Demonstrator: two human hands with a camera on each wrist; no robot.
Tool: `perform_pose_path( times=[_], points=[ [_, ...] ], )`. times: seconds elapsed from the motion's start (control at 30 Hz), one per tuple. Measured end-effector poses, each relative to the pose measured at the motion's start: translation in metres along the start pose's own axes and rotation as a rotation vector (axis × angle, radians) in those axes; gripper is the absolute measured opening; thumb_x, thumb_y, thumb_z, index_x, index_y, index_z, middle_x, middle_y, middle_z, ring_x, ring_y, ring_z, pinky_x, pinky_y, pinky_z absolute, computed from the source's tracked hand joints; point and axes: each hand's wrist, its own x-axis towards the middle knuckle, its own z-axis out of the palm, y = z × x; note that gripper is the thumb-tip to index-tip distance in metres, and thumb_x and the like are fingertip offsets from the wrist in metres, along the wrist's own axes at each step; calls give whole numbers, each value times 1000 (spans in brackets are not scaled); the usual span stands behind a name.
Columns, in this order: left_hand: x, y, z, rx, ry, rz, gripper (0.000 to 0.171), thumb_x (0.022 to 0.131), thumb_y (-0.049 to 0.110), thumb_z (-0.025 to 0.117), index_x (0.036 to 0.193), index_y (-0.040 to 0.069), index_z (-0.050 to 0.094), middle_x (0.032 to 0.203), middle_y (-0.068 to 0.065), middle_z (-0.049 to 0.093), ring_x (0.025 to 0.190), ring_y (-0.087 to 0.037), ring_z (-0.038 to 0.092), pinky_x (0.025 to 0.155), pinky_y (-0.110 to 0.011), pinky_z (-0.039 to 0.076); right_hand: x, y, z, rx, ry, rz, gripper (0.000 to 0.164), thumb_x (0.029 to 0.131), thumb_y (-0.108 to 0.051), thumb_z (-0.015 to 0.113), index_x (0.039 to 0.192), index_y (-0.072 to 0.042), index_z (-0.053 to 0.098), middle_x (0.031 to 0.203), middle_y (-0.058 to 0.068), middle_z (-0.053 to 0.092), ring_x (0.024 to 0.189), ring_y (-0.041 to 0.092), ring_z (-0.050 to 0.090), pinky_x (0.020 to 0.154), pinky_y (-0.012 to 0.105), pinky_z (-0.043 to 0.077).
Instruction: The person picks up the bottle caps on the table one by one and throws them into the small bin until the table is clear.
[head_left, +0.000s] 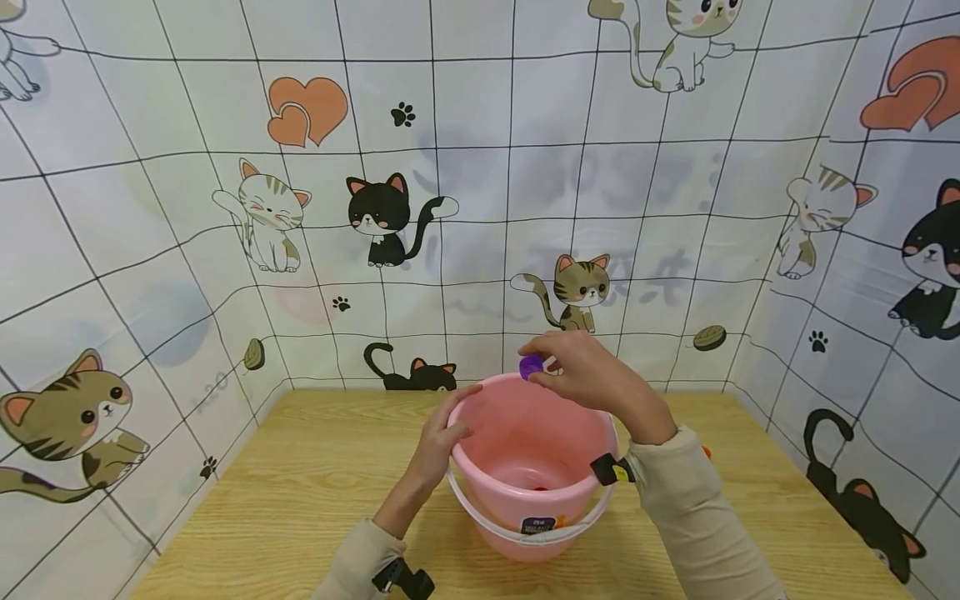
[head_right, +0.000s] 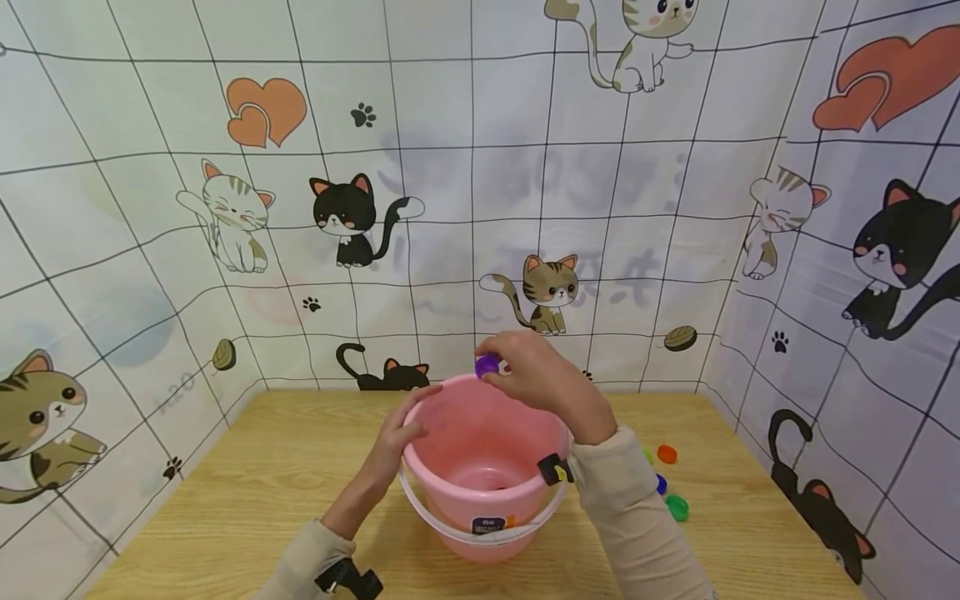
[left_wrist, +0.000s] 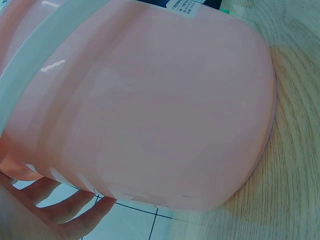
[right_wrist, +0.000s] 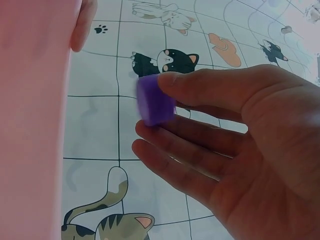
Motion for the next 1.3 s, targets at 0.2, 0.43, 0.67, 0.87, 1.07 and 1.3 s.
perform_pose_path(
  times=[0.2, 0.43, 0.67, 0.87, 1.07, 1.3],
  points=[
    [0, 0, 0, 8, 5, 1, 63, 85, 11, 52, 147, 21, 57, 151, -10, 54, 127, -34, 59, 95, -33, 54, -1, 0, 0, -12, 2, -3, 31, 92, -11, 74, 123, -3, 72, 119, 12, 75, 105, 27, 73, 87, 42, 61],
    [0, 1, 0, 6, 0, 6, 63, 85, 11, 51, 147, 21, 56, 151, -10, 53, 126, -34, 59, 94, -32, 54, -1, 0, 0, -11, -4, -2, 32, 92, -11, 74, 123, -3, 72, 119, 12, 75, 105, 27, 73, 86, 42, 62],
    [0, 0, 0, 11, 1, 4, 63, 86, 9, 50, 147, 20, 56, 153, -10, 52, 129, -34, 58, 94, -28, 53, -1, 0, 0, -12, -8, -6, 32, 92, -10, 74, 123, -3, 71, 119, 11, 75, 105, 26, 73, 86, 42, 62],
    [0, 0, 0, 17, 0, 5, 62, 87, 10, 51, 148, 21, 56, 154, -9, 52, 129, -34, 58, 98, -37, 55, 0, 0, 0, -16, -10, -12, 31, 92, -10, 74, 122, -3, 72, 118, 11, 75, 104, 26, 73, 86, 42, 62],
    [0, -1, 0, 21, 3, 8, 62, 87, 10, 51, 148, 20, 56, 153, -10, 52, 129, -34, 58, 97, -37, 55, -2, 1, -1, 1, -14, 3, 31, 93, -11, 73, 123, -3, 72, 119, 12, 75, 104, 27, 73, 86, 44, 62],
    [0, -1, 0, 18, 3, 8, 62, 87, 10, 51, 148, 21, 56, 153, -10, 52, 128, -34, 58, 99, -45, 55, -7, 5, -3, -5, -5, 14, 28, 93, -10, 73, 120, -3, 73, 117, 12, 76, 102, 28, 73, 84, 42, 62]
  ],
)
